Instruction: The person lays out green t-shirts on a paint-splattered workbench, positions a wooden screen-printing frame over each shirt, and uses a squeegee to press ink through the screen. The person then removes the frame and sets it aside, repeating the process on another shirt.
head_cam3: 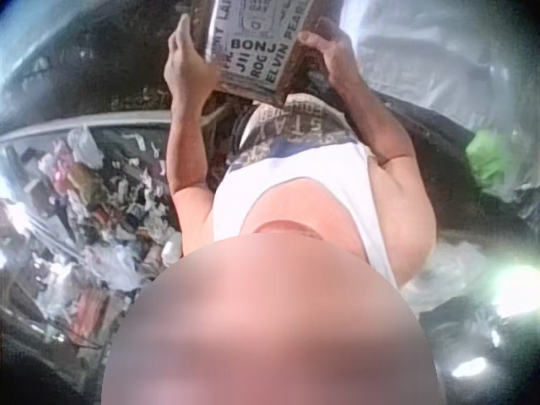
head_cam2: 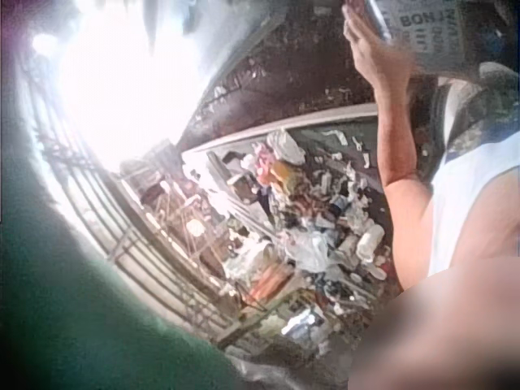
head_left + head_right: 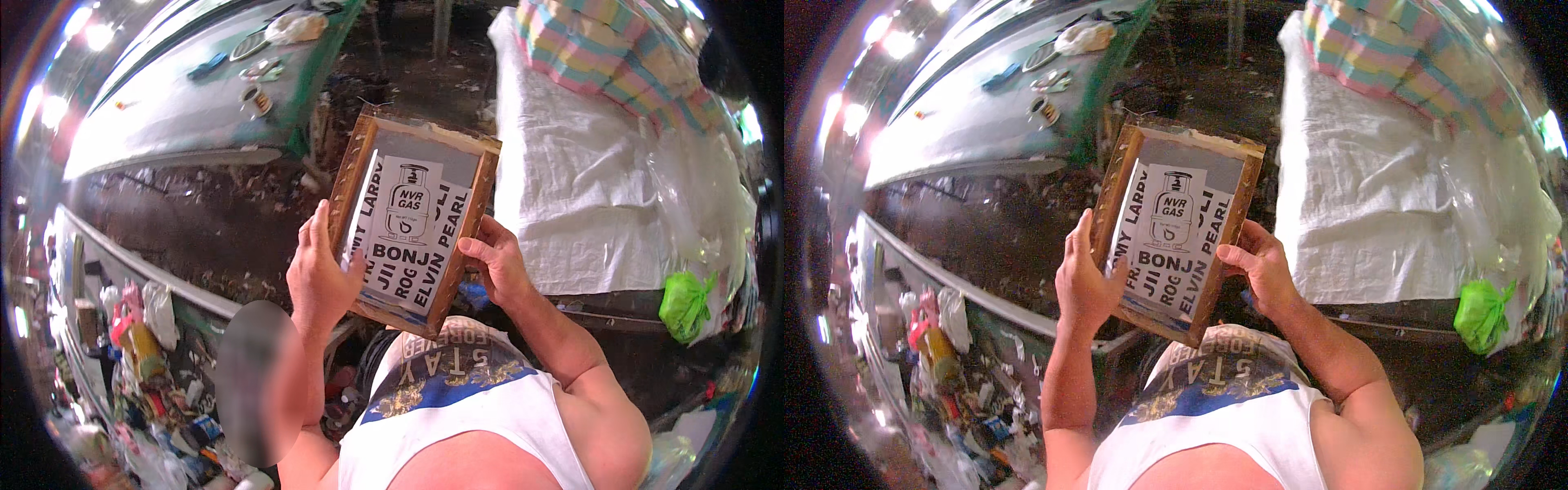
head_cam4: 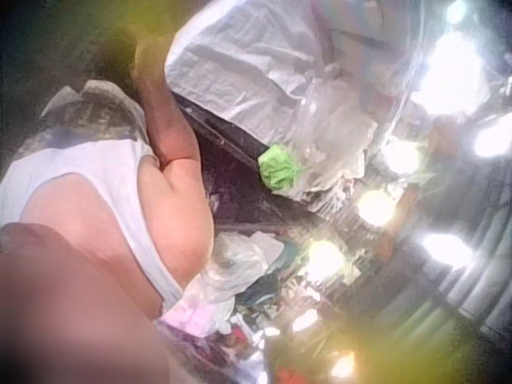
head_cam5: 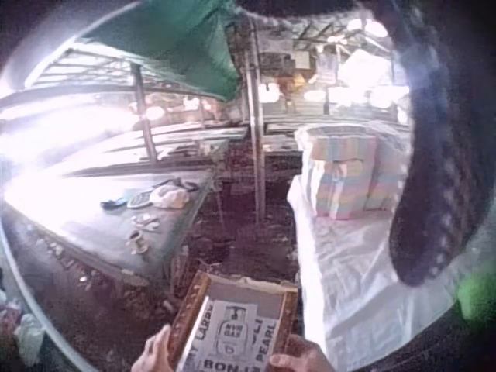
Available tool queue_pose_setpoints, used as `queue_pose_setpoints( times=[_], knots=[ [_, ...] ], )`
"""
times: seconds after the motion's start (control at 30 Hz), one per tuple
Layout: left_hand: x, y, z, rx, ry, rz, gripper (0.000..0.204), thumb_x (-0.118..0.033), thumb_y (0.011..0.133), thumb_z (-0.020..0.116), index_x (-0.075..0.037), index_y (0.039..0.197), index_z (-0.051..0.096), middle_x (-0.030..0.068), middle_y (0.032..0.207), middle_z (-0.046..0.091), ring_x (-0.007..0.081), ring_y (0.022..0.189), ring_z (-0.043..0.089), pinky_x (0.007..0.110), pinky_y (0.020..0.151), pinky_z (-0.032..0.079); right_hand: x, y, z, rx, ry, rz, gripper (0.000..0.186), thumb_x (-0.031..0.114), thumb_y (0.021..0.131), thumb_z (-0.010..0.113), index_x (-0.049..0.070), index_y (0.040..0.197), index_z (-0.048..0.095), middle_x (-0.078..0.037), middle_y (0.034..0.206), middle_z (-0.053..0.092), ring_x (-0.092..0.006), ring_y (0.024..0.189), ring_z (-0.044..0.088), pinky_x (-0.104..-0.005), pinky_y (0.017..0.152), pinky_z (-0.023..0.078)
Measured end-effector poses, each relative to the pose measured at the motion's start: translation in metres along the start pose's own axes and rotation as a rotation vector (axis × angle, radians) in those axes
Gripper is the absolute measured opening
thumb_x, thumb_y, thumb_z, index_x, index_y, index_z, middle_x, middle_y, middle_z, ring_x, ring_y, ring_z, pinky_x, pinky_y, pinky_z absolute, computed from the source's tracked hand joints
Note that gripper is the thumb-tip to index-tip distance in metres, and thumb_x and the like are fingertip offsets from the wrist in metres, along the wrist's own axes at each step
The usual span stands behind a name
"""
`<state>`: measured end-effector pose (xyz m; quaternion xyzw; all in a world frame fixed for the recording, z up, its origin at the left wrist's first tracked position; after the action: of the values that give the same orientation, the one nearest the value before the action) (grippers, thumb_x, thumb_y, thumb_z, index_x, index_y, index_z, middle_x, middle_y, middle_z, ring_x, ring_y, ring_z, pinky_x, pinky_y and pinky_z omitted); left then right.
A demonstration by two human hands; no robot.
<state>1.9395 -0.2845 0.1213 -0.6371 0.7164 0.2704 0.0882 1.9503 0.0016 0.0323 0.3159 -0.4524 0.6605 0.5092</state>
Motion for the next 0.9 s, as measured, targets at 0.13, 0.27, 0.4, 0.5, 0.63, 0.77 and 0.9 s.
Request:
queue_pose_setpoints(
  times=[0.13,0.27,0.4,0.5,0.63,0.77,0.9],
  knots=[
    [0.016,0.054,0.036,0.193,-0.246,-0.08,0.083,-0.015,0.088,0.086,-0.002,0.161,0.05,0.0236,0.129,0.076,0.0337,0.116,0.078,0.043,0.099,0.062,0.025,0.021,-0.029,-0.074,0.016,-0.015,0.053,0.019,0.093,0.085,-0.001,0.138,0.067,-0.01,0.118,0.079,-0.0193,0.1,0.077,-0.0368,0.088,0.064],
    [0.018,0.108,0.094,0.439,-0.556,-0.196,0.066,-0.004,0.094,0.082,0.0,0.154,0.055,0.017,0.126,0.077,0.0201,0.115,0.075,0.036,0.098,0.06,0.05,0.062,-0.062,-0.088,0.007,-0.011,0.055,0.016,0.093,0.085,-0.004,0.14,0.065,-0.011,0.122,0.077,-0.0182,0.104,0.077,-0.0344,0.091,0.065],
    [0.017,0.16,0.138,0.495,-0.855,-0.229,0.051,0.0,0.099,0.076,0.004,0.147,0.057,0.0131,0.124,0.074,0.0168,0.113,0.071,0.035,0.096,0.058,0.064,0.121,-0.077,-0.129,-0.03,-0.016,0.057,0.015,0.091,0.085,-0.004,0.141,0.066,-0.011,0.122,0.077,-0.0181,0.102,0.077,-0.0343,0.09,0.065],
    [0.03,0.214,0.161,0.526,-0.897,-0.345,0.051,-0.005,0.1,0.075,0.004,0.147,0.058,0.012,0.122,0.076,0.0161,0.109,0.073,0.035,0.097,0.059,0.079,0.181,-0.078,-0.182,-0.016,0.01,0.062,0.016,0.091,0.085,-0.003,0.146,0.064,-0.01,0.126,0.077,-0.0194,0.106,0.075,-0.0352,0.092,0.063],
    [0.048,0.272,0.18,0.478,-0.947,-0.368,0.05,-0.004,0.1,0.075,0.004,0.147,0.057,0.0109,0.119,0.076,0.0151,0.106,0.073,0.033,0.095,0.06,0.093,0.258,-0.079,-0.19,-0.051,-0.035,0.069,0.028,0.098,0.084,-0.004,0.153,0.059,-0.011,0.13,0.076,-0.0215,0.113,0.074,-0.0389,0.096,0.062],
    [0.068,0.347,0.185,0.365,-0.843,-0.345,0.048,0.0,0.095,0.075,0.005,0.14,0.062,0.012,0.119,0.077,0.0184,0.105,0.074,0.035,0.096,0.059,0.1,0.327,-0.076,-0.257,-0.004,-0.103,0.068,0.034,0.105,0.079,-0.001,0.158,0.056,-0.009,0.129,0.077,-0.0185,0.108,0.075,-0.0377,0.091,0.063],
    [0.083,0.403,0.192,0.297,-0.829,-0.34,0.05,-0.002,0.095,0.076,0.005,0.141,0.06,0.0108,0.118,0.076,0.0188,0.105,0.073,0.035,0.097,0.058,0.093,0.365,-0.084,-0.343,0.085,-0.021,0.049,0.028,0.113,0.066,0.005,0.155,0.06,-0.006,0.119,0.079,-0.0144,0.093,0.076,-0.0345,0.08,0.064]
  ],
)
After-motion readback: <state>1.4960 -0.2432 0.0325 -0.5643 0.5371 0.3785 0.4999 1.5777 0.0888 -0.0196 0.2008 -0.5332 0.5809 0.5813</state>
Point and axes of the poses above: each hand's wrist, its own y-axis towards the middle knuckle, its own z-axis out of the palm, x = y × z, the point moved 8 cm from there along y, towards the middle knuckle
